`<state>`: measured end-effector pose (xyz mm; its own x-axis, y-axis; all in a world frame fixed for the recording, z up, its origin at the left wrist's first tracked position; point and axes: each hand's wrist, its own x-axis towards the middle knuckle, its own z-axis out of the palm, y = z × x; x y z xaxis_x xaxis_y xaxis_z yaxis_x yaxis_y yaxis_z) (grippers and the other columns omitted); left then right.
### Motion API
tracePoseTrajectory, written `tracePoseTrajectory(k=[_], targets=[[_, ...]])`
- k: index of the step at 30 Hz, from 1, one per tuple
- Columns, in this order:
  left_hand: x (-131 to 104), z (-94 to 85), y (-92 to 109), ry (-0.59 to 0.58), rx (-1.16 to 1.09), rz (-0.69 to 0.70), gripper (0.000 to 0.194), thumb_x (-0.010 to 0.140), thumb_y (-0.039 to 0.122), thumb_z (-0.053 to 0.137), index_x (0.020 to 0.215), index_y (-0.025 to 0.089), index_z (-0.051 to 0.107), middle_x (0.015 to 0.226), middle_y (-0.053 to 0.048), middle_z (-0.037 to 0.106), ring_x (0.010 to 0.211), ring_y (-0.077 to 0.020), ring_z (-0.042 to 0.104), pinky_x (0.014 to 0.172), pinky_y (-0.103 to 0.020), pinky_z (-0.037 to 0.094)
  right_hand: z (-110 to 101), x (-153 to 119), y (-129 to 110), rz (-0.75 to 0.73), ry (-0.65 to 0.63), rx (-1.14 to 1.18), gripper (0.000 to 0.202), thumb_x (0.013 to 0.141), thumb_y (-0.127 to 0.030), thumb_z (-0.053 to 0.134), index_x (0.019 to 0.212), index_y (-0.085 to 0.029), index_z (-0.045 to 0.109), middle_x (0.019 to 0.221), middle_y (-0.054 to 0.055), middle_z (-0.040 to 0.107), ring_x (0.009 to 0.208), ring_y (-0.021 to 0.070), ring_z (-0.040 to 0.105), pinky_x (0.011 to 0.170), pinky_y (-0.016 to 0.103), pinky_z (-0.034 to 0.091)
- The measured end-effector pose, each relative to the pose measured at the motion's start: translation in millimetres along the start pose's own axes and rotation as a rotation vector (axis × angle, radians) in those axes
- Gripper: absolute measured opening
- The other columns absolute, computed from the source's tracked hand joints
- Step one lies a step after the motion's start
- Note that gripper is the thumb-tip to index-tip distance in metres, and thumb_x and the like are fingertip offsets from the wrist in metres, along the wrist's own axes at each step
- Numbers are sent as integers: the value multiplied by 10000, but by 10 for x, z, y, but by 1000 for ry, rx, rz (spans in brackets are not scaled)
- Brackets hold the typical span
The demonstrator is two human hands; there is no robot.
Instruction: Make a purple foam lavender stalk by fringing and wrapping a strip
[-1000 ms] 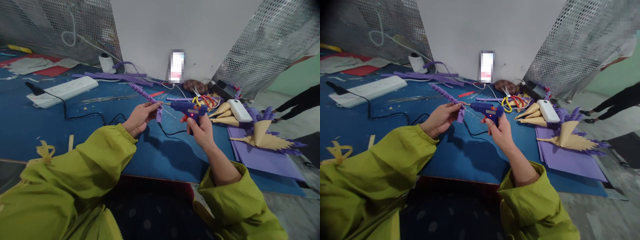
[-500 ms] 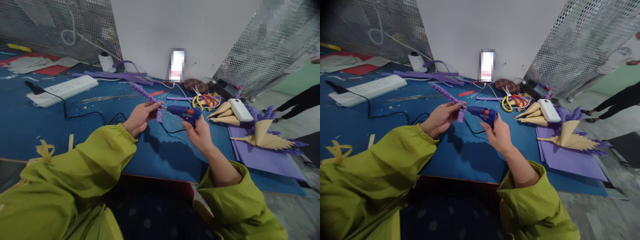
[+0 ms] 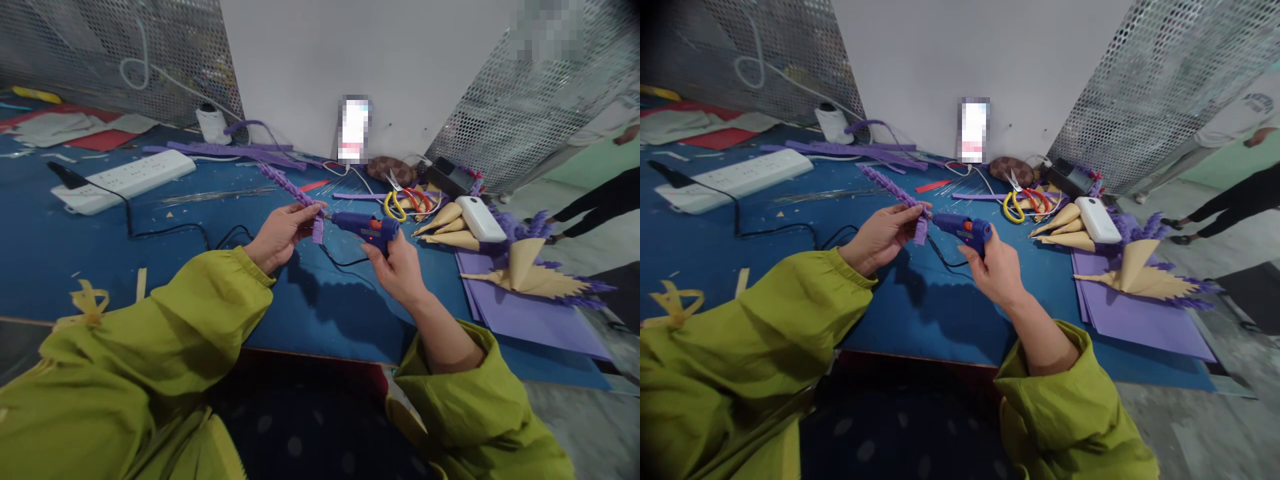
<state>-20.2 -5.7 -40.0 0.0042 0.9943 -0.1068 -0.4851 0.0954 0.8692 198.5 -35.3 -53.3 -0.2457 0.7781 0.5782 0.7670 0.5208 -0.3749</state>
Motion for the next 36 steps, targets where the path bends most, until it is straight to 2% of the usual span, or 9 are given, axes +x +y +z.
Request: tracePoseTrajectory(k=[9,16,28,32,36], targets=[[14,-10,-12,12,8,8,168,676,197,821,813,125,755,737,-33,713,626,-99,609,574,-197,484,-13,-3,-19,-1,-8,33,338,906,-515,497,1045,-210,537,646,48,617,575,248,596,513,314,391],[36,-21,-19,18,-5,8,172,685,190,813,830,119,756,733,-21,708,603,-80,593,556,-180,469,-18,-6,-31,-23,-30,23,373,903,-532,480,1030,-188,547,619,56,599,540,256,580,487,314,353],[74,-47,-17,61,-20,14,168,676,197,835,804,128,751,734,-16,702,602,-70,583,565,-172,464,-19,-14,-24,-17,-29,64,370,892,-554,508,1017,-209,550,643,52,617,574,246,606,516,319,395],[105,-66,-10,98,-31,21,145,692,181,822,803,129,744,761,-23,705,628,-75,590,577,-171,467,-32,-14,-35,38,-67,154,315,885,-512,548,1011,-224,562,663,39,642,565,224,602,521,314,416],[120,-68,12,145,-61,32,80,731,148,784,787,124,732,718,-18,686,613,-75,583,570,-169,470,-47,-5,-54,112,-140,395,241,907,-447,562,1012,-231,550,777,29,702,482,147,545,501,294,440]])
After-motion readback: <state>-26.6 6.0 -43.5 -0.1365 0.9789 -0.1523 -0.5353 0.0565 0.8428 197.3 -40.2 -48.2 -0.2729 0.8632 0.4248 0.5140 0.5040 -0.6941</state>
